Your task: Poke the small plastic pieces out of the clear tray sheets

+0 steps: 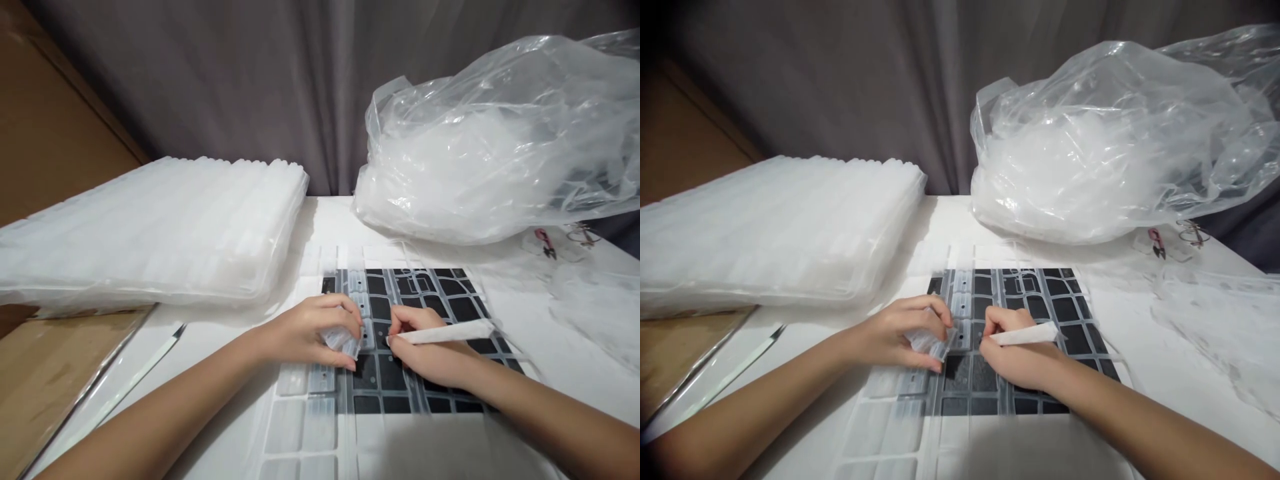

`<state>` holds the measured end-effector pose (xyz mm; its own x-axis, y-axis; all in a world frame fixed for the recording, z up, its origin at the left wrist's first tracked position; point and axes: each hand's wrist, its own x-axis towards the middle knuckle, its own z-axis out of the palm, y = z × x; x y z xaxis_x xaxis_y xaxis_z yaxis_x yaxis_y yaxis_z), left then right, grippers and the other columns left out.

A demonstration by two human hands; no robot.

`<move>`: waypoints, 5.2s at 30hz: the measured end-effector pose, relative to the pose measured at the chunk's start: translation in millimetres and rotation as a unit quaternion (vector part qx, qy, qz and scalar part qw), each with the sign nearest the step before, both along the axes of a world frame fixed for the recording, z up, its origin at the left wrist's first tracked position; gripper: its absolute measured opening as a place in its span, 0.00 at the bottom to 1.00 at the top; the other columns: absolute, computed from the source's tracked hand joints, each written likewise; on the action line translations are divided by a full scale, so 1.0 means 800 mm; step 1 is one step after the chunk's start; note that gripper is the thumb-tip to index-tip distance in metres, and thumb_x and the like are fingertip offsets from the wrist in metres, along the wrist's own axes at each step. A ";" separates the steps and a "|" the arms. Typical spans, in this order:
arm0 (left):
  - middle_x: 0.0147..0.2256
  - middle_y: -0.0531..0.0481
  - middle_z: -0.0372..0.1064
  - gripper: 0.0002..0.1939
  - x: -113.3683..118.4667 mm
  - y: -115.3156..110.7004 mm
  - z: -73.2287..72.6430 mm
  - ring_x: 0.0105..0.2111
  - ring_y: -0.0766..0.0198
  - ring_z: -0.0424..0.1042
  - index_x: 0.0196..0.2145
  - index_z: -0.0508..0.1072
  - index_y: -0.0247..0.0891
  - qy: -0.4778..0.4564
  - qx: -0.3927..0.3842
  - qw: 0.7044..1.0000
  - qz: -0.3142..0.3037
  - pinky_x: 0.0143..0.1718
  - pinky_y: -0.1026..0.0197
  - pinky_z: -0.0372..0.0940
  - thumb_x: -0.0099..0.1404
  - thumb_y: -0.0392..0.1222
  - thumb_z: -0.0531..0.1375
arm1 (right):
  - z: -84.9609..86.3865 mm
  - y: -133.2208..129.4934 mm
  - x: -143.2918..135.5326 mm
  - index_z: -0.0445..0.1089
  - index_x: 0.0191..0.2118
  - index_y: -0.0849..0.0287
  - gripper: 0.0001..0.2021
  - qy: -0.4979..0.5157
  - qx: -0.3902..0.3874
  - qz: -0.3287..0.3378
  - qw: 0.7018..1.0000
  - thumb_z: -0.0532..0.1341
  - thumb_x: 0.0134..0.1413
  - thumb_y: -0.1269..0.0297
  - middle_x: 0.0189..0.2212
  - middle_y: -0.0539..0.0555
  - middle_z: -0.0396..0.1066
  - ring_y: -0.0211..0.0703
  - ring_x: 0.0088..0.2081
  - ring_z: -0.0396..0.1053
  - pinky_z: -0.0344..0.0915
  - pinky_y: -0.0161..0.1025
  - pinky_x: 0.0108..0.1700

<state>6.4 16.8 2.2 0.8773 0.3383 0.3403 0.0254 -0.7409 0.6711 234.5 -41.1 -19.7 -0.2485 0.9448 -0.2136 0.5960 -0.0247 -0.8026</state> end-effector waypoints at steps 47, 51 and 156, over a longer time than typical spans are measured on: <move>0.43 0.40 0.62 0.08 0.029 -0.024 -0.016 0.42 0.55 0.61 0.38 0.73 0.35 0.144 0.163 0.972 0.085 0.39 0.57 0.63 0.68 0.38 0.54 | -0.006 -0.014 -0.007 0.53 0.22 0.57 0.08 -0.068 0.082 0.106 0.989 0.53 0.48 0.71 0.19 0.46 0.59 0.35 0.21 0.56 0.49 0.33 0.27; 0.41 0.43 0.64 0.08 0.022 -0.013 -0.008 0.42 0.59 0.63 0.36 0.74 0.36 0.077 0.075 0.990 0.092 0.40 0.58 0.63 0.68 0.36 0.54 | -0.004 -0.015 -0.008 0.55 0.22 0.57 0.07 -0.078 0.066 0.101 0.990 0.54 0.45 0.71 0.18 0.46 0.58 0.35 0.21 0.55 0.48 0.33 0.26; 0.39 0.48 0.58 0.13 0.023 -0.008 -0.010 0.33 0.68 0.67 0.39 0.73 0.40 0.040 0.090 0.975 0.198 0.24 0.69 0.60 0.64 0.29 0.52 | -0.007 0.004 0.003 0.58 0.31 0.55 0.06 0.166 -0.136 -0.025 0.976 0.54 0.57 0.61 0.21 0.44 0.60 0.32 0.19 0.62 0.64 0.29 0.18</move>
